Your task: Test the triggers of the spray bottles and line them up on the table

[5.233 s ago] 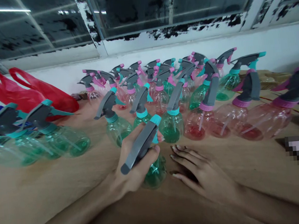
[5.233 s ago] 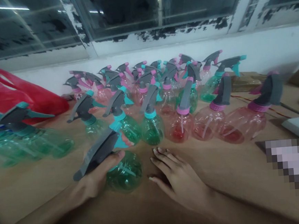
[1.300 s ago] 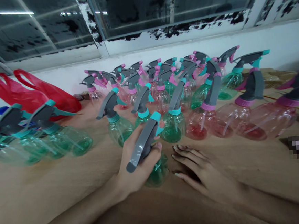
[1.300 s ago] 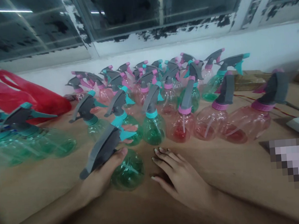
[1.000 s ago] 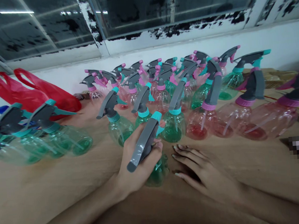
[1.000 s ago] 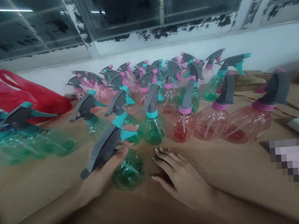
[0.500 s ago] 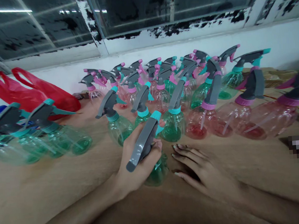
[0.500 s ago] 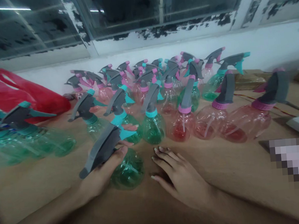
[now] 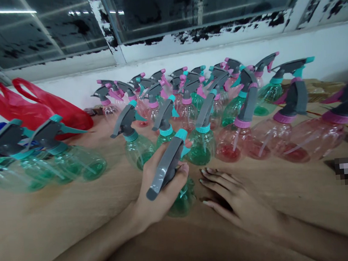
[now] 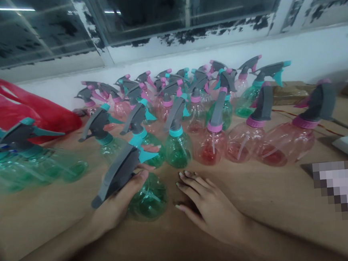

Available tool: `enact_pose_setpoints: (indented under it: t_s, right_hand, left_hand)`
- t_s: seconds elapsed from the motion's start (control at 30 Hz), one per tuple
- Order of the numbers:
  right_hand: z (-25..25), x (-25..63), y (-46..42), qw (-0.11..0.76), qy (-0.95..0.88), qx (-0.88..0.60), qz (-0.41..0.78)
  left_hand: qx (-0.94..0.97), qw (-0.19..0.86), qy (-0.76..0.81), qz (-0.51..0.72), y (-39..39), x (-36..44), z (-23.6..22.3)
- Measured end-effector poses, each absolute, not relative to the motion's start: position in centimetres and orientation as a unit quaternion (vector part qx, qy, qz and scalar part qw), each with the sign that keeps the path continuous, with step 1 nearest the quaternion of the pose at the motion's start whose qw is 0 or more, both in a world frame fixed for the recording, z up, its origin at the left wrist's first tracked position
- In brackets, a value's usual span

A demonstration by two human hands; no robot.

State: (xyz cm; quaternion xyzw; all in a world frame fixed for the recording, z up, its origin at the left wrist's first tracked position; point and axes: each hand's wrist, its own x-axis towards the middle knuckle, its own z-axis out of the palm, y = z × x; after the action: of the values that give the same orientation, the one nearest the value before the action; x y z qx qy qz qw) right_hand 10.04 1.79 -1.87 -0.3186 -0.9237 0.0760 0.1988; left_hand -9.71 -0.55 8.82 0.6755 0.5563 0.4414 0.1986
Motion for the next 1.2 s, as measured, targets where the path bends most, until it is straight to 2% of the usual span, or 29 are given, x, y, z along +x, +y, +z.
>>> enact_pose_setpoints:
  t_s: [1.2]
  right_hand:
    - [-1.95,10.06,1.8,0.202,-0.925,-0.317,0.055]
  left_hand:
    - [0.666,0.25,0.56,0.425,-0.47,-10.19,9.15]
